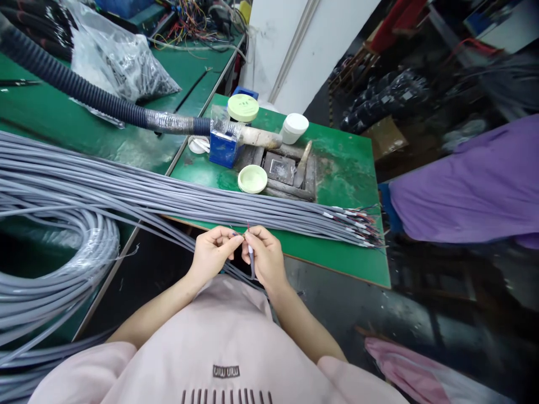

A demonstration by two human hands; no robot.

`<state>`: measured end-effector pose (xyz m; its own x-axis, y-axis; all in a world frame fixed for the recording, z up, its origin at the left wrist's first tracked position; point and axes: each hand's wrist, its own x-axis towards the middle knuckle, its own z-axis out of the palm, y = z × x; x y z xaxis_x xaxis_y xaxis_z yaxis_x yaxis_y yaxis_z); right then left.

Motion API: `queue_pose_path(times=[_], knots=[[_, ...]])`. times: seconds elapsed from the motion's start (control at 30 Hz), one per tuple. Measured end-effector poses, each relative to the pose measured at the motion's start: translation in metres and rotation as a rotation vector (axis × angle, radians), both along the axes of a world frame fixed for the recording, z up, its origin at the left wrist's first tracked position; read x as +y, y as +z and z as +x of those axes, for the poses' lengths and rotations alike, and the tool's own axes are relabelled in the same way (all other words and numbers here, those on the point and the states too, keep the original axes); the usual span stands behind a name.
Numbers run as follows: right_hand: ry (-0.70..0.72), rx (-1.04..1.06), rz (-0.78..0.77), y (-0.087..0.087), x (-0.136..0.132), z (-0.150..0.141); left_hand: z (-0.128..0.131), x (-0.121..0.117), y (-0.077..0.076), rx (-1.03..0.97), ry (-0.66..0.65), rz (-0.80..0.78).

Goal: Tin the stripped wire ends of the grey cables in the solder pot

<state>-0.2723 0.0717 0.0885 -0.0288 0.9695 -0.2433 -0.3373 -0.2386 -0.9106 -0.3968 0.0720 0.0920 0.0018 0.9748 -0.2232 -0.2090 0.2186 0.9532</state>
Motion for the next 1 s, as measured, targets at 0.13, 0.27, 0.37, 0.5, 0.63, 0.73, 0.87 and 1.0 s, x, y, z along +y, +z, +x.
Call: queue_pose_path(times=[0.13, 0.27, 0.37, 0.5, 0.63, 0.73, 0.87, 1.0], knots=[[0.042, 0.006, -0.019, 0.003, 0.002, 0.004, 0.002, 0.001, 0.001, 0.019, -0.004, 0.026], [0.095, 0.059, -0.071, 0.005, 0.005, 0.012, 0.003, 0.005, 0.002, 0.04, -0.049, 0.059], [0.106, 0.091, -0.098, 0.006, 0.007, 0.017, 0.005, 0.007, 0.0, 0.031, -0.112, 0.044], [0.083, 0.079, -0.077, 0.005, 0.008, 0.023, 0.008, 0.008, -0.007, -0.028, -0.169, -0.026], [0.083, 0.048, -0.062, 0.003, 0.01, 0.025, 0.012, 0.012, -0.011, -0.061, -0.131, 0.037], [0.078, 0.034, -0.07, 0.003, 0.011, 0.025, 0.014, 0.016, -0.007, -0.054, -0.052, 0.177], [0.074, 0.025, -0.067, 0.005, 0.011, 0.024, 0.016, 0.018, -0.002, -0.102, -0.058, 0.122], [0.048, 0.004, -0.07, 0.004, 0.012, 0.024, 0.018, 0.017, -0.004, -0.142, -0.043, 0.057]])
